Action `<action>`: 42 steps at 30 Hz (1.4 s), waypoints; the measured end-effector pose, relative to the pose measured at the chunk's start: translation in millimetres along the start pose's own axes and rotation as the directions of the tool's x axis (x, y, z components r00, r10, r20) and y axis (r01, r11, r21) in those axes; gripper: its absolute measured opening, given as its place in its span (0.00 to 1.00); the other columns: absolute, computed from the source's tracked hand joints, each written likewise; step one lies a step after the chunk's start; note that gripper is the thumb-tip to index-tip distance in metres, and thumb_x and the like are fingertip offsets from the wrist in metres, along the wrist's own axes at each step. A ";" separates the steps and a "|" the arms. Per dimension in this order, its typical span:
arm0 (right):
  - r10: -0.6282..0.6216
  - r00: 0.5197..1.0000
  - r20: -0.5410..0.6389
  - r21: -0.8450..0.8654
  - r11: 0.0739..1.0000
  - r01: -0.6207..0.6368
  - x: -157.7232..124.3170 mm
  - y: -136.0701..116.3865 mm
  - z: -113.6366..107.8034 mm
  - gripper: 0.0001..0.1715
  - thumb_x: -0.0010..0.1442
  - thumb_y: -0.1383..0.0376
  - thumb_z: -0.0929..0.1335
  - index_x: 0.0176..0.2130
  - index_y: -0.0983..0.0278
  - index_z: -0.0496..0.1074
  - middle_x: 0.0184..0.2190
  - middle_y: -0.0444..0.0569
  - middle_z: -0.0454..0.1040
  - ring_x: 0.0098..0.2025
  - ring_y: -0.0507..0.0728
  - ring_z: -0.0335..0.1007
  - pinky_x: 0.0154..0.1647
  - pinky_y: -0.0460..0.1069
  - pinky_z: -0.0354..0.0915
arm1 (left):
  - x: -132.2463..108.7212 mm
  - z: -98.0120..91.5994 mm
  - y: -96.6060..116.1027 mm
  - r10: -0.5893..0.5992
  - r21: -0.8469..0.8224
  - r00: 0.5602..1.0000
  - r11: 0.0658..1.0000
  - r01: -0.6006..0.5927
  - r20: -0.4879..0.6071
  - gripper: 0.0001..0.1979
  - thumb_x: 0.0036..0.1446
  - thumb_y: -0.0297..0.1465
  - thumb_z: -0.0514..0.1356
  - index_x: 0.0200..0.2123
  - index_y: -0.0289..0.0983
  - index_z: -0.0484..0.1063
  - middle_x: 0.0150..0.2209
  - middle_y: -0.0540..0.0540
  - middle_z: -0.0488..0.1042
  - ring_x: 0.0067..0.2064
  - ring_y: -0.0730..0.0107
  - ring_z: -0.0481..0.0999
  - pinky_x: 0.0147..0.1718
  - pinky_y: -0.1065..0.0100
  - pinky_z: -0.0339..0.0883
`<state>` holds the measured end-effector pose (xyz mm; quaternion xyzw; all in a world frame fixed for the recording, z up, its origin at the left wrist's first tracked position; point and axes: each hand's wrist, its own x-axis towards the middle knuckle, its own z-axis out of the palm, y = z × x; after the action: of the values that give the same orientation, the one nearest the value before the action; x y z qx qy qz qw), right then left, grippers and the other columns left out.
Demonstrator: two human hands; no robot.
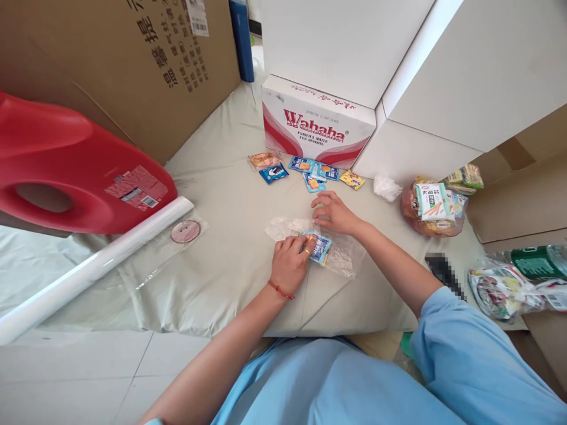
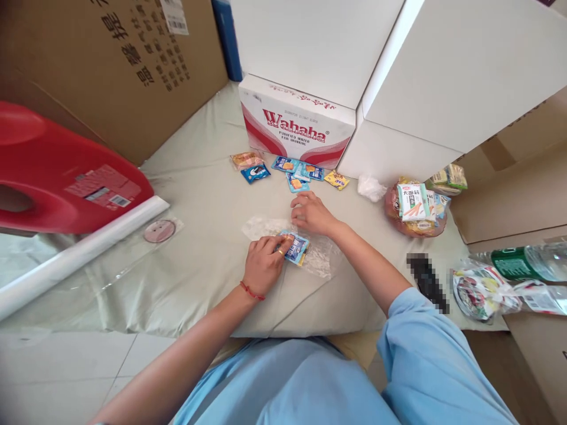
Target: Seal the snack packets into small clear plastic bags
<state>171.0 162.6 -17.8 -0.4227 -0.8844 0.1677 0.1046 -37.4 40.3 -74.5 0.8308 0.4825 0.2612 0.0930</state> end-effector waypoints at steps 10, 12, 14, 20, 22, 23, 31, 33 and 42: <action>0.593 0.788 0.165 0.374 0.702 -0.607 24.4 19.0 -18.4 0.27 0.66 0.43 0.69 0.38 0.64 0.75 0.31 0.50 0.80 0.34 0.55 0.74 0.36 0.47 0.65 | -3.8 2.4 6.6 0.049 0.036 0.998 0.998 -0.048 -0.033 0.22 0.71 0.26 0.52 0.61 0.48 0.74 0.60 0.44 0.79 0.63 0.55 0.74 0.55 0.52 0.61; 0.586 0.783 0.208 0.390 0.684 -0.616 7.5 22.2 -21.2 0.29 0.60 0.42 0.73 0.44 0.64 0.76 0.33 0.49 0.81 0.37 0.55 0.75 0.37 0.47 0.64 | -3.7 2.2 6.7 0.070 0.041 0.997 0.997 -0.069 -0.035 0.22 0.72 0.25 0.51 0.62 0.46 0.74 0.60 0.45 0.79 0.64 0.56 0.73 0.53 0.53 0.62; 0.574 0.775 0.263 0.404 0.665 -0.629 -10.5 25.9 -20.7 0.29 0.53 0.45 0.77 0.44 0.64 0.76 0.32 0.47 0.80 0.36 0.55 0.74 0.36 0.46 0.63 | -3.4 2.4 6.4 0.090 0.060 0.995 0.994 -0.087 -0.046 0.21 0.72 0.25 0.51 0.61 0.45 0.74 0.60 0.45 0.79 0.63 0.58 0.74 0.51 0.55 0.62; 0.455 0.862 0.223 0.586 0.644 -0.492 -41.4 22.6 -13.4 0.22 0.46 0.51 0.77 0.32 0.63 0.72 0.24 0.37 0.67 0.28 0.50 0.61 0.32 0.46 0.57 | -2.5 3.7 4.9 0.127 0.142 0.991 0.982 -0.122 -0.031 0.21 0.72 0.26 0.52 0.62 0.44 0.74 0.61 0.46 0.79 0.57 0.59 0.75 0.46 0.56 0.62; 0.407 0.900 0.153 0.586 0.696 -0.415 -43.8 12.1 -16.3 0.20 0.52 0.51 0.74 0.34 0.64 0.74 0.22 0.36 0.63 0.26 0.49 0.58 0.30 0.46 0.55 | -2.2 3.5 5.1 0.131 0.152 0.991 0.980 -0.128 -0.012 0.21 0.71 0.26 0.52 0.62 0.44 0.74 0.61 0.45 0.78 0.55 0.59 0.76 0.43 0.56 0.62; 0.380 0.916 0.132 0.566 0.729 -0.384 -44.4 4.9 -18.3 0.19 0.55 0.51 0.72 0.37 0.64 0.76 0.22 0.35 0.62 0.25 0.49 0.57 0.30 0.46 0.55 | -2.1 3.2 5.3 0.132 0.153 0.991 0.980 -0.130 -0.002 0.22 0.71 0.26 0.52 0.63 0.44 0.74 0.61 0.45 0.78 0.53 0.59 0.76 0.42 0.56 0.62; 0.057 0.971 0.232 0.175 0.979 -0.100 -48.3 -75.0 -3.6 0.28 0.69 0.68 0.62 0.65 0.61 0.72 0.44 0.52 0.78 0.43 0.57 0.74 0.47 0.50 0.66 | -0.2 9.8 2.4 0.045 -0.017 0.999 0.999 -0.045 0.019 0.16 0.68 0.24 0.54 0.44 0.41 0.82 0.42 0.41 0.83 0.46 0.55 0.77 0.41 0.56 0.65; 0.131 0.959 0.253 0.027 0.989 -0.142 -51.2 -90.8 5.4 0.30 0.71 0.68 0.60 0.69 0.61 0.67 0.49 0.55 0.77 0.45 0.58 0.74 0.45 0.50 0.67 | 1.4 14.0 -2.0 0.031 -0.051 0.999 0.998 -0.030 0.018 0.15 0.66 0.23 0.55 0.36 0.39 0.81 0.37 0.41 0.82 0.44 0.56 0.78 0.41 0.57 0.68; 0.325 0.938 0.119 -0.177 0.937 -0.302 -62.5 -116.5 35.0 0.34 0.74 0.63 0.62 0.75 0.59 0.56 0.57 0.59 0.71 0.57 0.64 0.67 0.52 0.55 0.69 | -2.2 11.7 -16.9 -0.224 -0.528 0.966 0.840 0.125 -0.127 0.15 0.59 0.24 0.55 0.39 0.43 0.82 0.45 0.48 0.84 0.48 0.64 0.83 0.50 0.62 0.76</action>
<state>115.3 38.1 -7.9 -0.5522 -0.8211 0.1432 -0.0222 -44.9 48.2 -92.0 0.7002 0.4751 0.4465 0.2909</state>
